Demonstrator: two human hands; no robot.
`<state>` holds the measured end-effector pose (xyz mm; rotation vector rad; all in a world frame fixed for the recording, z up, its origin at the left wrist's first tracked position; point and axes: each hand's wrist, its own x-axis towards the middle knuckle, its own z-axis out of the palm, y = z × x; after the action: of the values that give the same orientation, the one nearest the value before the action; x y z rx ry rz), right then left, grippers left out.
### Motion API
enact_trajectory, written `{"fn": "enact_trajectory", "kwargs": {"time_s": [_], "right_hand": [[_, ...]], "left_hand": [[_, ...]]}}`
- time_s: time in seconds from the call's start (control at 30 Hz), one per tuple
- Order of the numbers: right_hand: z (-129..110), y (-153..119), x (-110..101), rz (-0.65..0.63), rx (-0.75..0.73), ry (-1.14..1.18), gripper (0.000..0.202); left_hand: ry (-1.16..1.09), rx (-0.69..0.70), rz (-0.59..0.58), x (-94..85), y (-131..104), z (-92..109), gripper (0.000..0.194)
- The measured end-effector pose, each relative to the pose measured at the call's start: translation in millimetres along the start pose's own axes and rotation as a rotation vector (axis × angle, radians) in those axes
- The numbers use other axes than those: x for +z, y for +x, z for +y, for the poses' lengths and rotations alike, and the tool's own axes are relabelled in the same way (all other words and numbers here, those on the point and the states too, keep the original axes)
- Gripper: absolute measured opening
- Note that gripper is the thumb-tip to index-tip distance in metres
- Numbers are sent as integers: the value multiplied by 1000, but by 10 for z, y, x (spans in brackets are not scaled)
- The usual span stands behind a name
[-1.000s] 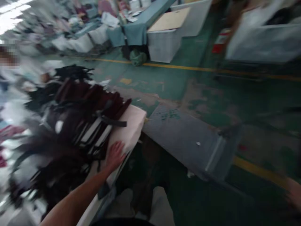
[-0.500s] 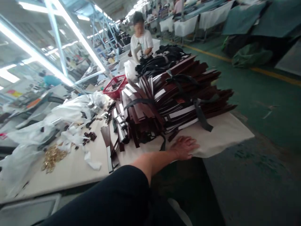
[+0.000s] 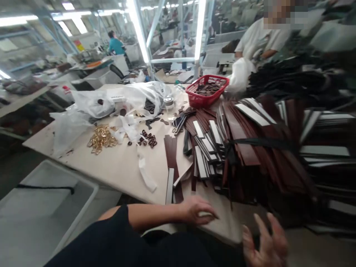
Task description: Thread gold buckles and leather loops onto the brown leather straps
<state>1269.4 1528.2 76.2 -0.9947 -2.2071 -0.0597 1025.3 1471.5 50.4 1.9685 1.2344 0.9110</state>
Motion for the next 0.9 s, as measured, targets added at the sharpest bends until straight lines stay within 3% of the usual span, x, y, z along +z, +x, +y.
{"fn": "enact_trajectory", "kwargs": {"time_s": [0.07, 0.13, 0.2, 0.3, 0.43, 0.57, 0.67, 0.9], "right_hand": [[-276, 314, 467, -145, -201, 134, 65], [-519, 492, 908, -268, -359, 227, 61], [-674, 515, 1294, -362, -463, 237, 58], [-720, 347, 1692, -459, -512, 169, 53], [-633, 96, 1840, -523, -459, 113, 50], [-614, 45, 1808, -558, -415, 86, 47], [-620, 46, 1808, -582, -404, 72, 47], [-522, -22, 1840, -581, -410, 95, 58]], "left_hand": [[41, -232, 283, -638, -716, -321, 19], [185, -463, 458, -1071, -1332, -601, 23], [343, -637, 512, -1287, -1803, -842, 37], [528, -849, 555, -1364, -2224, -1140, 69], [636, -1002, 574, -1469, -2402, -1443, 83], [635, -1015, 498, -1694, -2388, -1662, 86], [639, -1050, 532, -1778, -2348, -1770, 88], [693, -1003, 580, -1705, -2327, -1846, 61]]}}
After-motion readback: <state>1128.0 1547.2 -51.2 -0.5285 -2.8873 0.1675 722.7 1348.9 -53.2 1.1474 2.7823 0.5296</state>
